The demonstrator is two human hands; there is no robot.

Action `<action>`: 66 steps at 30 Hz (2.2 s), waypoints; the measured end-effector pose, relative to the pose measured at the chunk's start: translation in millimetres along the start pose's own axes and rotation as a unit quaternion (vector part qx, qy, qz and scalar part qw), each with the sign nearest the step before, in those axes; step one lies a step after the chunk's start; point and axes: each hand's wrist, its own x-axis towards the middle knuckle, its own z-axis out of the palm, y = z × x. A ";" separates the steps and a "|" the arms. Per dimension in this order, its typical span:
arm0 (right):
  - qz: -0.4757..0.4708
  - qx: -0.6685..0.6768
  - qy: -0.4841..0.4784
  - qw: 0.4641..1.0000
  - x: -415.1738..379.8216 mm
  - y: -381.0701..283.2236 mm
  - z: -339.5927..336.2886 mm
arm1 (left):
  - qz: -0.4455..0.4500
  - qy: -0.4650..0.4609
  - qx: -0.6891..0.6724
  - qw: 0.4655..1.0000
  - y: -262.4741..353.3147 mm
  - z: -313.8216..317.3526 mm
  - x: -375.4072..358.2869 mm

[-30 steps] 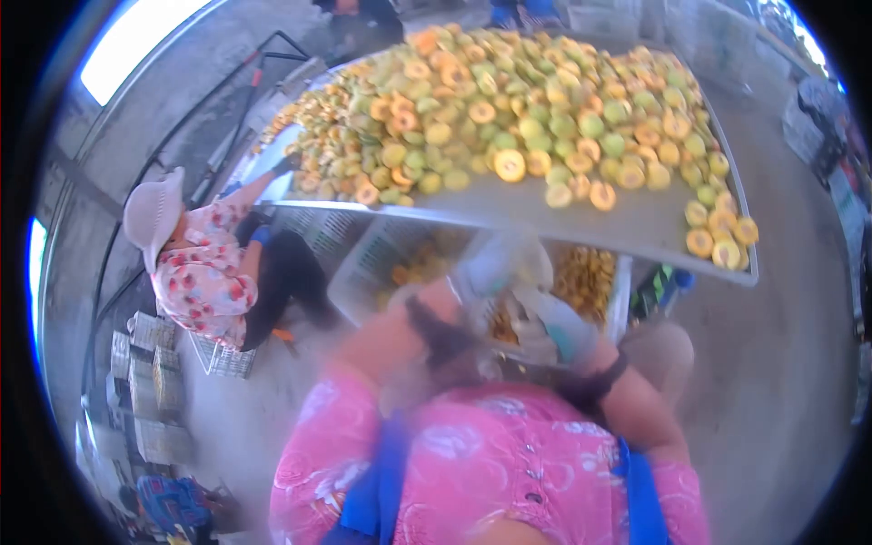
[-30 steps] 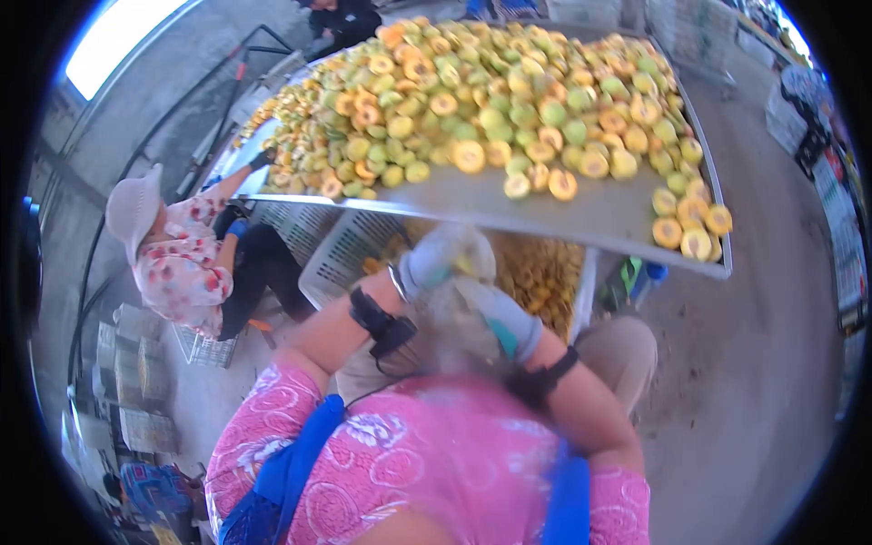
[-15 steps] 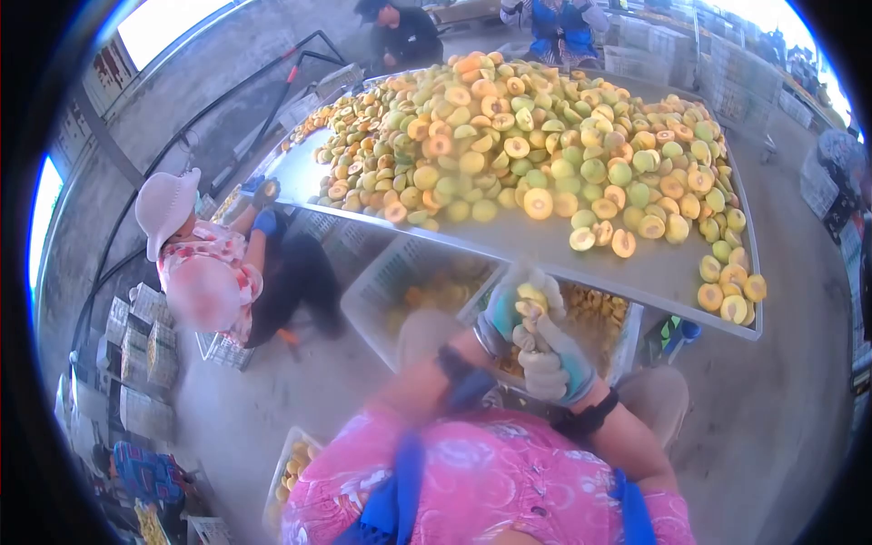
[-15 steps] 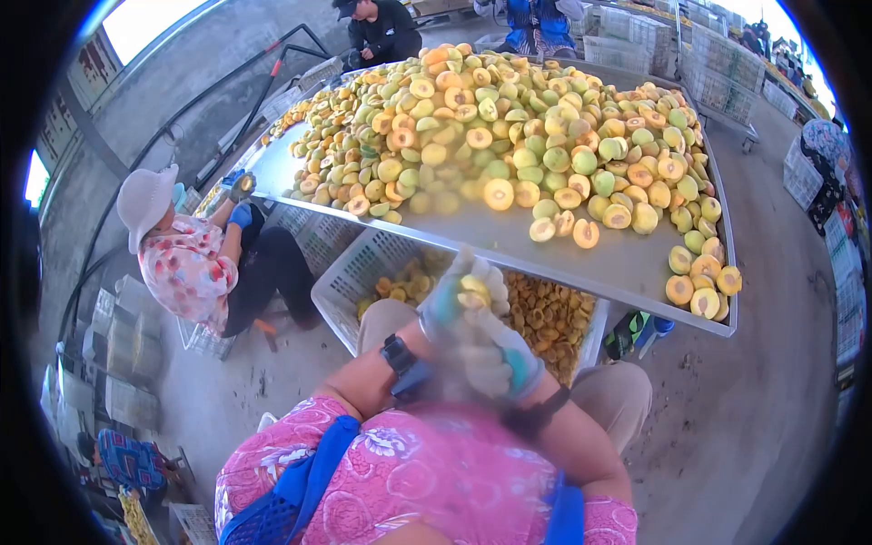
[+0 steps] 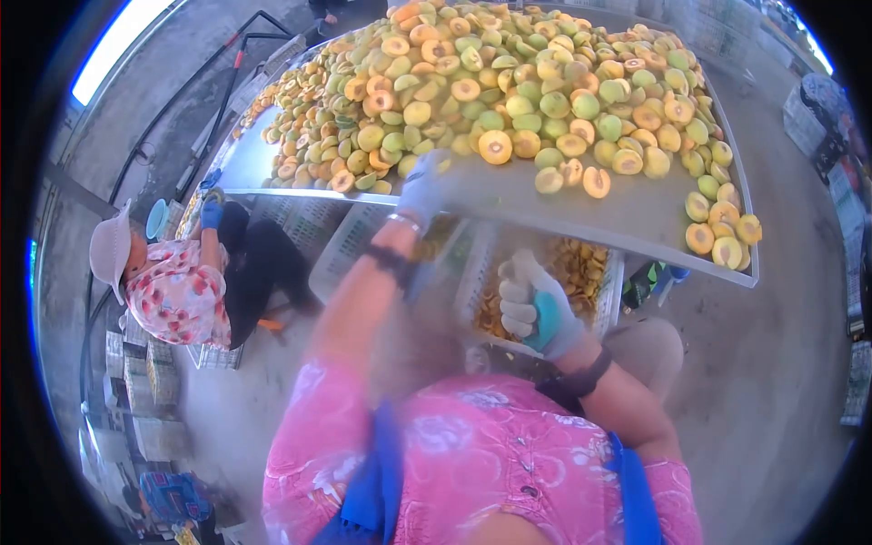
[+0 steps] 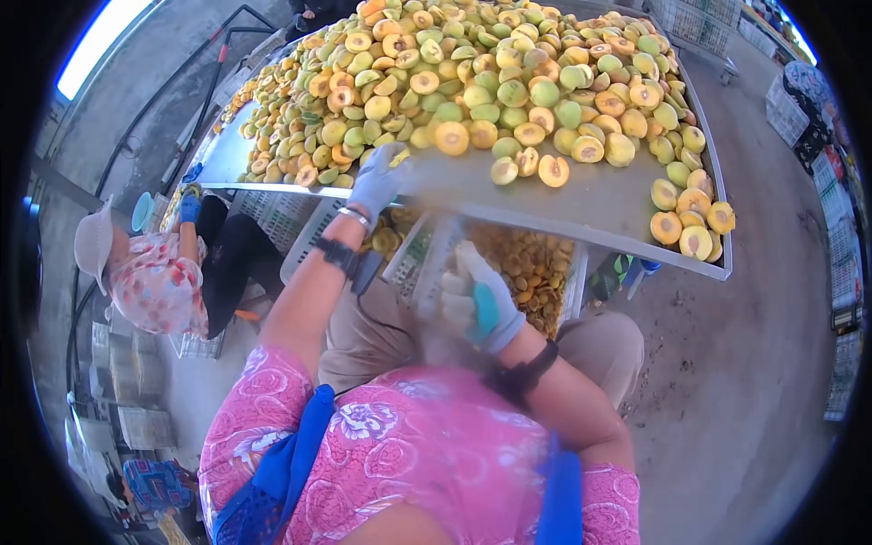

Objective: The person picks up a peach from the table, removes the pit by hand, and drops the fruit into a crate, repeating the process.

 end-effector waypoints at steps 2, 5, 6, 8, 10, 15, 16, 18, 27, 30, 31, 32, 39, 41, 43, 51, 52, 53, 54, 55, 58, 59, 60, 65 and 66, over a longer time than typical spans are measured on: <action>-0.030 -0.061 0.161 0.985 -6.0 0.9 35.3 | -0.002 -0.040 0.055 0.998 15.7 20.1 22.5; -0.018 -0.085 0.170 0.982 -7.1 -1.5 35.2 | 0.138 0.040 0.099 0.985 0.6 63.7 61.5; -0.020 -0.084 0.173 0.981 -7.5 -2.6 35.0 | 0.139 0.037 0.096 0.985 1.5 70.4 67.6; -0.012 -0.116 0.219 0.969 -7.2 -4.3 34.5 | 0.156 0.013 0.201 0.967 1.1 82.2 73.4; -0.018 -0.114 0.208 0.971 -7.1 -5.3 38.8 | 0.122 -0.012 0.184 0.975 20.3 77.9 63.6; -0.075 -0.246 0.184 0.949 2.8 -5.4 12.1 | 0.073 -0.070 0.134 0.986 22.4 70.3 46.6; -0.088 -0.238 0.179 0.951 2.8 -6.2 11.8 | 0.046 -0.107 0.058 0.992 23.4 65.8 44.3; -0.103 -0.229 0.175 0.952 3.8 -9.3 8.5 | 0.021 -0.145 -0.018 0.989 26.4 65.9 36.5; -0.216 -0.480 0.237 0.816 1.5 -23.0 9.3 | -0.114 -0.108 -0.664 0.731 64.6 59.1 -43.9; -0.301 -0.521 0.192 0.775 6.3 -23.4 1.2 | -0.005 -0.073 -0.572 0.817 94.5 40.7 -72.1; -0.301 -0.520 0.194 0.775 4.1 -23.4 2.2 | 0.100 -0.035 -0.417 0.903 100.2 37.7 -80.2; -0.283 -0.519 0.203 0.781 1.2 -24.0 4.7 | 0.099 -0.037 -0.418 0.902 97.6 41.5 -82.1; -0.241 -0.487 0.208 0.814 -1.9 -24.4 2.8 | -0.074 -0.128 -0.664 0.733 101.9 42.8 -97.7; -0.233 -0.476 0.199 0.825 -2.2 -25.2 0.4 | -0.075 -0.131 -0.669 0.728 102.8 44.5 -98.9; -0.224 -0.464 0.190 0.836 -4.8 -24.9 3.6 | -0.150 -0.123 -0.749 0.634 110.2 43.8 -99.9; -0.273 -0.534 0.185 0.778 3.5 -14.6 -4.4 | -0.005 -0.065 -0.624 0.779 126.1 46.3 -106.7; -0.273 -0.534 0.185 0.779 4.1 -13.2 -5.3 | -0.005 -0.064 -0.622 0.780 130.9 42.7 -107.7; -0.266 -0.520 0.184 0.791 4.0 -12.1 -5.9 | -0.004 -0.064 -0.622 0.780 136.2 38.6 -107.0; -0.260 -0.505 0.183 0.802 3.7 -11.3 -4.3 | -0.095 -0.069 -0.673 0.730 144.0 32.9 -106.1; -0.260 -0.506 0.183 0.802 5.2 -10.4 -5.8 | -0.184 -0.074 -0.715 0.671 147.9 30.5 -105.8; -0.317 -0.520 0.173 0.774 6.3 -9.5 -5.8 | -0.155 -0.053 -0.703 0.692 145.1 37.4 -103.9; -0.286 -0.477 0.176 0.812 4.2 -10.6 -4.0 | -0.155 -0.053 -0.703 0.692 141.0 41.5 -102.3; -0.253 -0.432 0.179 0.847 2.3 -11.3 -2.2 | -0.099 -0.024 -0.617 0.780 135.4 46.7 -100.5; -0.373 -0.620 0.046 0.688 24.1 -15.0 -55.4 | -0.077 0.008 -0.548 0.833 154.7 31.7 -102.5; -0.372 -0.636 0.037 0.675 23.0 -14.8 -54.4 | -0.137 -0.039 -0.613 0.777 164.9 20.2 -105.5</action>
